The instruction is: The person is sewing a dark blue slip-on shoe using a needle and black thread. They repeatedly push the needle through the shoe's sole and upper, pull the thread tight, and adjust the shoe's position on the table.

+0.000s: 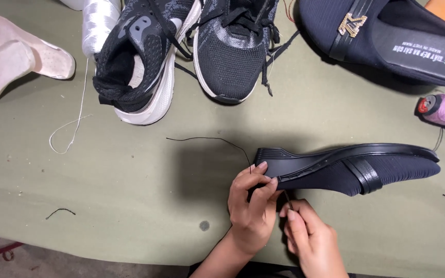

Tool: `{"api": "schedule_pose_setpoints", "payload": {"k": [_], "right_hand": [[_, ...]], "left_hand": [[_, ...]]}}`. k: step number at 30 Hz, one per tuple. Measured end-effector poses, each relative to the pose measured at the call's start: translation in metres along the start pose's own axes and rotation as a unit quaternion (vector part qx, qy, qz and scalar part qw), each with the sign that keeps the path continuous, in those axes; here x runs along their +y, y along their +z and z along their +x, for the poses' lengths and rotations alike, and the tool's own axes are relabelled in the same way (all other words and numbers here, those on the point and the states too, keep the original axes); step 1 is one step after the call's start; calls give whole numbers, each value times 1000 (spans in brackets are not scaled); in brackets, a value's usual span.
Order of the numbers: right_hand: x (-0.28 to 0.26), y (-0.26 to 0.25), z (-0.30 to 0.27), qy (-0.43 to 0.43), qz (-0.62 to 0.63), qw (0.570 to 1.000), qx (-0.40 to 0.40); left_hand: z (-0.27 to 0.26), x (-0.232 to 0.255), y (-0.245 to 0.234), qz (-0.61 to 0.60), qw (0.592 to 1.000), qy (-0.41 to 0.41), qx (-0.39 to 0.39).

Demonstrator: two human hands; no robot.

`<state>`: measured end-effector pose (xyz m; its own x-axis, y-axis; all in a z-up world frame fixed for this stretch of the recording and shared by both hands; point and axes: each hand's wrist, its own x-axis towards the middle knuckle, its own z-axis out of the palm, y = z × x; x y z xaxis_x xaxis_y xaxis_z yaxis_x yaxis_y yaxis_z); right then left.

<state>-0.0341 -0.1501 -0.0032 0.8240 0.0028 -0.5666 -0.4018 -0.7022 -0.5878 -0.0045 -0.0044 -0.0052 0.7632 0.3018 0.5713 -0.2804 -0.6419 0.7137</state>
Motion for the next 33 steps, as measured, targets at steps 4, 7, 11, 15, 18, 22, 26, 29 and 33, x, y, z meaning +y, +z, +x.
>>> {"api": "schedule_pose_setpoints", "payload": {"k": [4,7,11,15,18,22,26,29,33], "right_hand": [[7,0,1,1,407,900,-153],[6,13,-7,-132,88,985,68],[8,15,-8,-124,-115,978,122],[-3,2,-10,-10,303,949,-81],[-3,11,-12,44,230,971,-38],[10,17,-10,-163,-84,972,146],[15,-7,2,125,518,799,-278],[26,18,-2,30,460,876,-142],[13,15,-12,-209,-114,953,188]], "left_hand": [[0,0,1,6,1000,15,1],[-2,0,1,6,1000,22,0],[-4,-2,1,9,1000,27,-9],[0,1,-1,10,999,35,-13],[-1,1,0,2,999,32,-20],[-3,1,3,9,999,30,-10],[-1,3,3,15,999,36,-9],[-2,2,1,14,999,39,-19],[-4,2,4,18,999,44,-4]]}}
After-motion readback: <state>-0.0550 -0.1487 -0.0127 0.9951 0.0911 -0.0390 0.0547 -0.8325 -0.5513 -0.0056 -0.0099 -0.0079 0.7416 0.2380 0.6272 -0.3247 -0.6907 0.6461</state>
